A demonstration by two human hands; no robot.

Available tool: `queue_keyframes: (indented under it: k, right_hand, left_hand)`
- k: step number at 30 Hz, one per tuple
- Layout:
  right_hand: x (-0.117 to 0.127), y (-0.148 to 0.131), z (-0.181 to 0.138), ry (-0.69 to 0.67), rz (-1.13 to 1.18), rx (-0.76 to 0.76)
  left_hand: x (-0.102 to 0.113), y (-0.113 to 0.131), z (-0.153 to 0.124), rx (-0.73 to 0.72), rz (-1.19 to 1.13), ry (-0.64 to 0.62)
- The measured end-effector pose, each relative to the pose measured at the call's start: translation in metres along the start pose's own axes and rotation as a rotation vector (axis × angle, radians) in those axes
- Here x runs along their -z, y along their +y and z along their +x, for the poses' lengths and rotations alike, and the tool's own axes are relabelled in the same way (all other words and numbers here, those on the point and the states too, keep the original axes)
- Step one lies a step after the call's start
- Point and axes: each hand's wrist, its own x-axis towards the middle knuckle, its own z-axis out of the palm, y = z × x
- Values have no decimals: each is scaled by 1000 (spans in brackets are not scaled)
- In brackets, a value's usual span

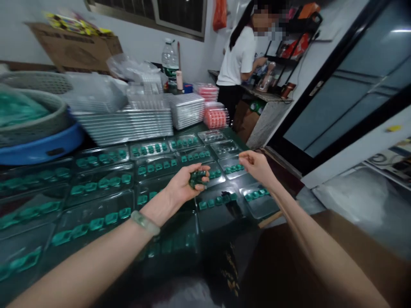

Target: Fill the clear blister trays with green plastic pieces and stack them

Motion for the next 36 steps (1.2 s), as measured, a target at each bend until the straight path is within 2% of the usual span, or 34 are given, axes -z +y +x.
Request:
queue_keyframes:
  k: [2,3,6,10,14,17,19,22,24,27,31,36]
  right_hand:
    - [-13,-38,-30,37,358,-30]
    - [-22,-58,-45,7,487,-42]
    - [-53,-107,-80,-47,736,-84]
    - [-89,-142,-93,-11,913,-196]
    - [-103,-150,-95,53,917,-262]
    - [-102,-150,-98,18,993,-302]
    - [-102,-149,-99,-16,1130,-319]
    - [-102,-150,-99,-63,1373,-363]
    - [-104,-150,-98,-80,1453,-397]
    - [-108,-152,-99,-83,1439,-389]
    - [-115,-153,-103,-19,1336,-355]
    - [-117,-157,-106,16,1305,-325]
  left_hand:
    - [11,-6,-24,23,-212,34]
    - [16,-9,-34,39,-338,53]
    - [23,-22,-54,54,-627,120]
    - [25,-37,-66,-17,-640,262]
    - [25,-44,-72,-56,-651,323]
    - [27,-46,-76,-64,-672,319]
    - [30,-47,-80,-86,-662,319]
    - [32,-48,-90,-154,-484,303]
    - [32,-49,-97,-157,-304,270]
    - [33,-53,-105,-172,-101,218]
    - [36,-59,-105,-286,39,272]
    - [38,-62,-103,-225,-9,218]
